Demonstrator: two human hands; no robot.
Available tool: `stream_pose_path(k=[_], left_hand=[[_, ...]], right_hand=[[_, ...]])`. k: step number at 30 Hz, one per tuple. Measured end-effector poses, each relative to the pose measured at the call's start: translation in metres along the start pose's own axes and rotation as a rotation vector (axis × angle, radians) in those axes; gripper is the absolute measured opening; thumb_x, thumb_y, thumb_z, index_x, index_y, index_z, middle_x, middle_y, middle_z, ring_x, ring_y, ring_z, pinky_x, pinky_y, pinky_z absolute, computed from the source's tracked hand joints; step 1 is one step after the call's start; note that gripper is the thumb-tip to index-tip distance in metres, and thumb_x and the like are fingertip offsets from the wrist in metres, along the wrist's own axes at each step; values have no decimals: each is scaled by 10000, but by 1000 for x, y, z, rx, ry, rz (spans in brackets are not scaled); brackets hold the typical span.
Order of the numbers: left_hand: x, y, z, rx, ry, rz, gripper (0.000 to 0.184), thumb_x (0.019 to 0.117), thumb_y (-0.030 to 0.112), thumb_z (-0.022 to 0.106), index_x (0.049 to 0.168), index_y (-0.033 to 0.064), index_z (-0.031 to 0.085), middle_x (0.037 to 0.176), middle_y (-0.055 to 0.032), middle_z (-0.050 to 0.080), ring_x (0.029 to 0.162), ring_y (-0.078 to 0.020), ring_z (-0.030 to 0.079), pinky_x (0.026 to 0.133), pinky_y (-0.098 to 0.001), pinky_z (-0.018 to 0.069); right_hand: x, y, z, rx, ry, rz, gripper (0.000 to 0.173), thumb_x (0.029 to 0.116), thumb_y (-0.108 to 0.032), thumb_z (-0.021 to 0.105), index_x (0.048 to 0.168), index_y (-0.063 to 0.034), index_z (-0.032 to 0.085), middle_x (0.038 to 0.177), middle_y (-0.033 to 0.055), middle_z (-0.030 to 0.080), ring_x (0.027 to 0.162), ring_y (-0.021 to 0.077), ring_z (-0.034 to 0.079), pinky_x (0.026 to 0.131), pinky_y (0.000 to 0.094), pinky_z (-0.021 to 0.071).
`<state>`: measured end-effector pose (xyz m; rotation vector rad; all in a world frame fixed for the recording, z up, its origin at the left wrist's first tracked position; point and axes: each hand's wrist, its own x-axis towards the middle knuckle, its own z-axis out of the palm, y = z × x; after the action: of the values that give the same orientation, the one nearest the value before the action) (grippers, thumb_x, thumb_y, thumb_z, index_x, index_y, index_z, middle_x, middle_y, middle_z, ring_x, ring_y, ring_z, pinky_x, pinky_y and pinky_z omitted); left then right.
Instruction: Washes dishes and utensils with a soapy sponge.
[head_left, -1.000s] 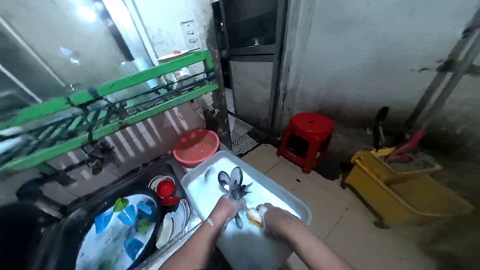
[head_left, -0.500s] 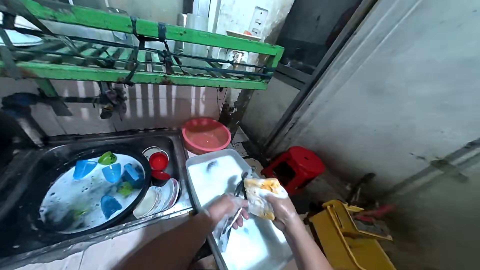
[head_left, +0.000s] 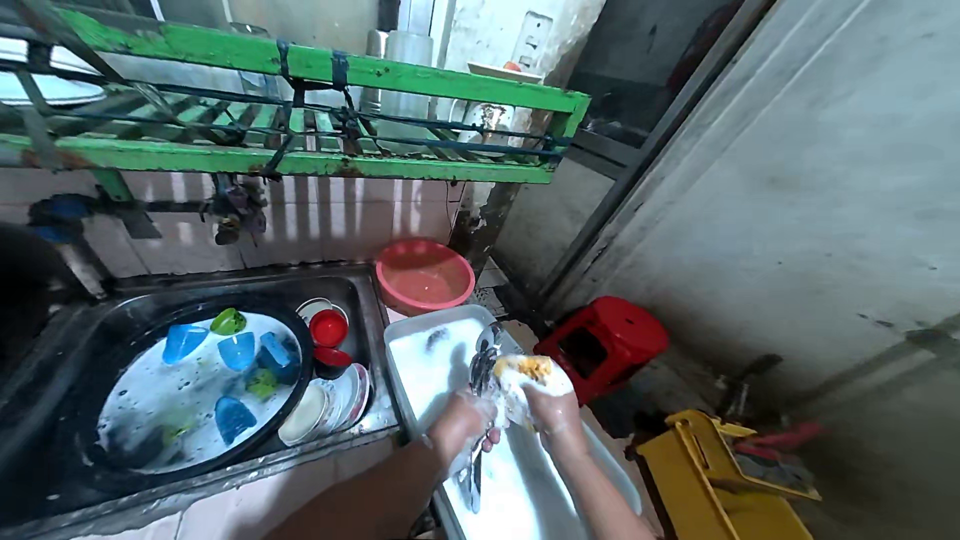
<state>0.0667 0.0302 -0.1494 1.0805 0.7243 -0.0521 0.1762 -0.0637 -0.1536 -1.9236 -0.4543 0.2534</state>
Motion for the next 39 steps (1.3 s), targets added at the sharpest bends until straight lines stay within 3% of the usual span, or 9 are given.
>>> stream_pose_path(k=[4, 9, 14, 17, 22, 31, 34, 36, 39], left_hand=[[-1, 0, -6, 26, 71, 13, 161, 1038, 54, 505, 1192, 30, 468, 719, -24, 514, 494, -90, 511, 455, -219, 452], [3, -3, -7, 16, 25, -48, 96, 1068, 95, 465, 1146, 45, 489, 701, -19, 546, 463, -75, 494, 427, -205, 429], [6, -4, -15, -163, 20, -35, 143, 1089, 134, 439, 1163, 49, 527, 738, -19, 568, 495, -81, 518, 444, -209, 447], [1, -2, -12, -243, -22, -10, 131, 1095, 145, 429, 1144, 54, 509, 764, -39, 598, 533, -103, 568, 471, -226, 486], [1, -5, -10, -213, -91, 10, 263, 1101, 196, 458, 1251, 22, 585, 803, -62, 678, 565, -128, 629, 512, -251, 529], [-3, -5, -8, -75, -24, -99, 81, 1093, 138, 420, 1132, 85, 467, 706, -9, 546, 461, -58, 469, 420, -190, 401], [1, -6, -9, -95, -39, -111, 121, 1105, 163, 398, 1125, 84, 488, 685, 1, 524, 447, -57, 453, 407, -187, 392], [1, -6, -10, -139, -36, -103, 141, 1103, 162, 397, 1133, 80, 508, 680, -4, 529, 447, -64, 460, 405, -191, 395], [2, -5, -11, -223, -63, -82, 129, 1100, 157, 386, 1124, 87, 493, 685, -6, 525, 452, -66, 468, 407, -191, 406]], right_hand=[[-20, 8, 15, 22, -92, 18, 423, 898, 41, 679, 1298, 115, 566, 1194, 232, 662, 1077, 235, 659, 964, 385, 539], [12, -13, 0, -403, -121, -44, 400, 942, -58, 683, 1310, 82, 615, 1311, 279, 634, 1269, 376, 593, 1122, 509, 427], [26, -25, -6, 26, -56, 45, 387, 962, -64, 685, 1314, 49, 573, 1109, 190, 682, 950, 227, 680, 856, 405, 574], [3, -22, -4, 141, -197, 173, 405, 925, -3, 690, 1308, 41, 565, 1096, 170, 684, 931, 208, 694, 827, 382, 598], [16, -15, -7, 152, -64, 116, 371, 860, 104, 679, 1221, 62, 610, 1029, 171, 690, 864, 207, 688, 767, 385, 595], [5, -21, -5, -342, -210, 35, 434, 944, -85, 697, 1342, 54, 596, 1313, 247, 635, 1256, 331, 598, 1107, 483, 440], [30, -21, -14, -360, -2, -167, 297, 951, -108, 704, 1212, 33, 689, 1205, 239, 691, 1157, 364, 654, 1050, 545, 482], [38, -16, -21, -179, 67, -176, 329, 980, -105, 673, 1258, 67, 639, 1198, 248, 680, 1116, 343, 661, 1015, 526, 503], [17, -4, -21, 52, -111, -23, 381, 969, -125, 663, 1293, 56, 577, 1106, 185, 680, 979, 233, 679, 885, 421, 573]])
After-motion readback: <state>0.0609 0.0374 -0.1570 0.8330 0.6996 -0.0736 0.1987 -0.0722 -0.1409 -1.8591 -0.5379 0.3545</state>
